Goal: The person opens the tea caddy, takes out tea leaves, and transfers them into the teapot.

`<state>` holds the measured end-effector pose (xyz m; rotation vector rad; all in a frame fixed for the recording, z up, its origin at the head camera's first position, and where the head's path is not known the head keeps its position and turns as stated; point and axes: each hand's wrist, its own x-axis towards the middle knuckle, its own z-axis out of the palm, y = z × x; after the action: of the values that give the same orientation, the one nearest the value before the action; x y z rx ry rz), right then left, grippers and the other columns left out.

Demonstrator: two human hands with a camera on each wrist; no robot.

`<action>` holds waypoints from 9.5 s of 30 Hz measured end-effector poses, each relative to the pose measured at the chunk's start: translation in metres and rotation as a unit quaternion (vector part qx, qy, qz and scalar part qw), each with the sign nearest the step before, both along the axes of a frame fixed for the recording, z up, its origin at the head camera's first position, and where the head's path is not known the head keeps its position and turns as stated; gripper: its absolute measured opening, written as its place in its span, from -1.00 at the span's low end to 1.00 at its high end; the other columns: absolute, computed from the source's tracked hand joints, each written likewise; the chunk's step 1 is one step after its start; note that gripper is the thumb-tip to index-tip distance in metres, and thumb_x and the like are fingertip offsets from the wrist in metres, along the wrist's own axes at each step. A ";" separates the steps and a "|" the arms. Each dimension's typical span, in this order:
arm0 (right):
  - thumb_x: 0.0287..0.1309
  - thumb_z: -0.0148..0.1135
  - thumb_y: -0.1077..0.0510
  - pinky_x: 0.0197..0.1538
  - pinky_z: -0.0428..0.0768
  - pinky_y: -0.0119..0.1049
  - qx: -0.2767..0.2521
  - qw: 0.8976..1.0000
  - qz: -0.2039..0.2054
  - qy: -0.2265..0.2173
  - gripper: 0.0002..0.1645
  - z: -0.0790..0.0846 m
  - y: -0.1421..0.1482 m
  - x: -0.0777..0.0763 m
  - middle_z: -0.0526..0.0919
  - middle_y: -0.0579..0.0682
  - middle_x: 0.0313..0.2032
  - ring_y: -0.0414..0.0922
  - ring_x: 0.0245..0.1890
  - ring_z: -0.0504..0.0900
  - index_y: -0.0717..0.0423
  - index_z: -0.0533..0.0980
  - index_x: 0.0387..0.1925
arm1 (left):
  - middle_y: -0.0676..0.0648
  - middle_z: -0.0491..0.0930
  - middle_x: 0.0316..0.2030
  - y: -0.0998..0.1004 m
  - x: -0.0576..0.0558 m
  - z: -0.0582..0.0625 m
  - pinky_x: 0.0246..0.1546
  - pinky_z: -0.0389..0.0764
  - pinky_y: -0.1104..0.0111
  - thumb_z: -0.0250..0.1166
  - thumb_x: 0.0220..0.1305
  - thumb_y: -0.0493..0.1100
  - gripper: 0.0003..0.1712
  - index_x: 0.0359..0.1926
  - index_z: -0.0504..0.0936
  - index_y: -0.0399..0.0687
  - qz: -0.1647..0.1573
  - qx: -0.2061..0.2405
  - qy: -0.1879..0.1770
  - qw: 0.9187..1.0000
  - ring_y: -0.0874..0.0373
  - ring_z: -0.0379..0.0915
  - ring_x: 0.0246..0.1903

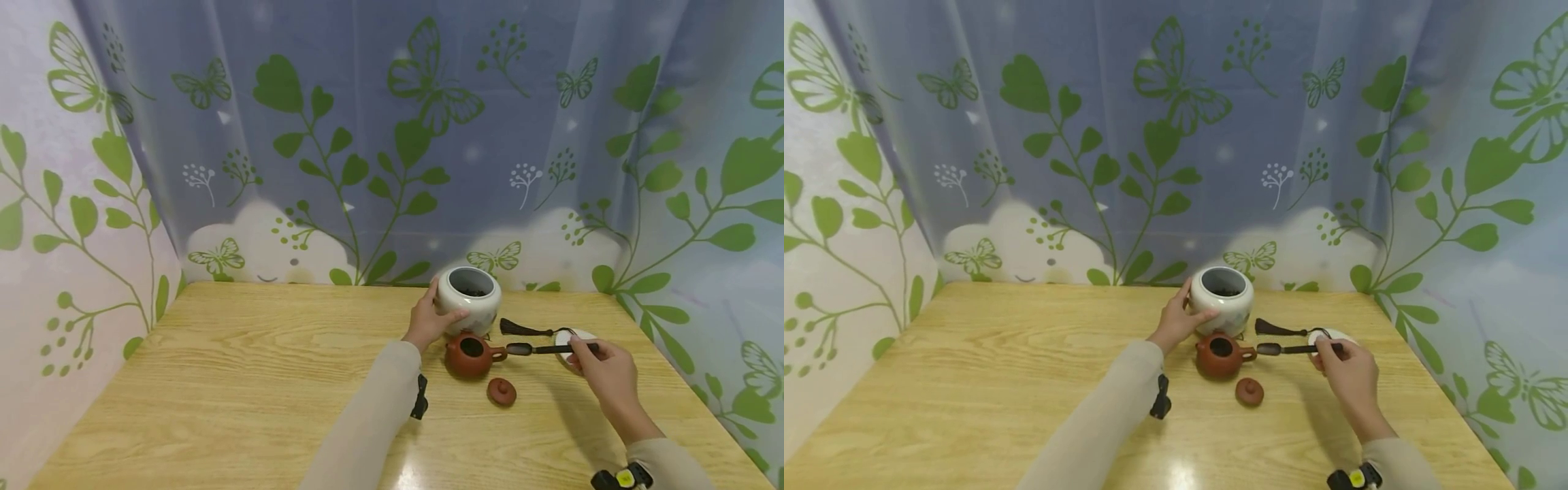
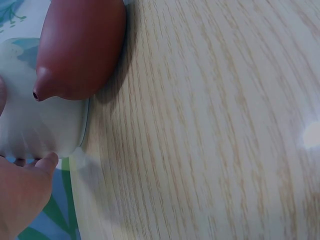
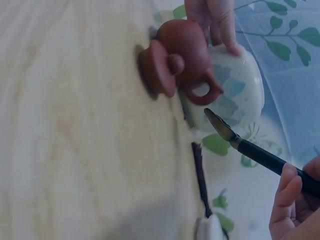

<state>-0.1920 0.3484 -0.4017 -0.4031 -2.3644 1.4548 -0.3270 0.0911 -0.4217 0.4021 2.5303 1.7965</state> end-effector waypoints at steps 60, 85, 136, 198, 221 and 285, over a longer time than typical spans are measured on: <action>0.08 0.40 0.04 -0.37 0.48 -0.42 0.193 0.953 0.183 -0.147 -0.66 -0.036 0.027 0.013 0.72 -0.02 -0.36 -0.30 -0.43 0.56 0.24 0.67 -0.22 | -0.24 0.31 0.32 -0.004 0.002 0.001 0.25 0.33 0.00 0.46 0.08 0.05 0.11 0.51 -0.01 0.01 -0.016 -0.002 -0.001 1.000 -0.14 0.23 0.31; 0.14 0.35 0.13 -0.23 0.59 -0.37 0.156 0.962 0.214 -0.067 -0.57 -0.026 -0.016 0.004 0.68 0.22 -0.15 -0.05 -0.23 0.66 0.36 0.59 -0.05 | -0.22 0.31 0.32 -0.033 0.024 -0.015 0.22 0.40 0.08 0.41 0.14 0.08 -0.14 0.37 0.32 -0.17 -0.068 -0.053 -0.020 0.996 -0.15 0.26 0.29; 0.07 0.39 0.17 -0.31 0.57 -0.42 0.188 0.947 0.255 -0.050 -0.88 -0.031 -0.051 -0.005 0.67 -0.08 -0.31 -0.28 -0.35 0.57 0.08 0.69 -0.30 | -0.13 0.55 0.12 -0.021 0.039 -0.032 -0.10 0.59 0.44 0.46 0.07 -0.20 -0.35 0.22 0.52 -0.16 -0.140 0.001 -0.034 0.990 0.07 0.56 0.04; 0.14 0.35 0.19 -0.33 0.64 -0.25 0.184 0.951 0.249 -0.019 -0.81 -0.005 -0.090 -0.060 0.65 0.07 -0.27 0.00 -0.27 0.62 0.20 0.66 -0.22 | -0.25 0.55 0.10 -0.017 0.044 -0.030 -0.07 0.62 0.29 0.42 0.08 -0.37 -0.42 0.18 0.53 -0.29 -0.130 0.043 -0.060 0.989 -0.13 0.54 0.05; 0.26 0.22 -0.05 -0.12 0.63 -0.07 0.177 0.963 0.199 -0.043 -0.49 0.008 -0.023 -0.047 0.60 0.24 0.05 0.19 0.00 0.57 0.22 0.55 0.09 | -0.23 0.31 0.32 -0.048 0.010 0.007 0.17 0.43 0.04 0.48 0.06 0.01 -0.09 0.38 0.31 -0.16 -0.034 -0.053 -0.013 0.998 -0.20 0.25 0.28; 0.23 0.26 0.04 -0.40 0.45 -0.49 0.214 0.975 0.003 -0.061 -0.48 -0.034 0.066 -0.038 0.64 0.33 -0.18 0.15 -0.17 0.58 0.46 0.55 -0.03 | -0.18 0.20 0.39 0.011 -0.002 0.000 0.30 0.28 0.09 0.53 -0.01 -0.02 0.10 0.47 0.12 -0.14 0.027 0.017 0.036 0.999 -0.11 0.19 0.34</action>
<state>-0.2302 0.4142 -0.4360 -0.3790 -2.6860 0.9012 -0.3289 0.1024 -0.4222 0.4104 2.5845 1.8804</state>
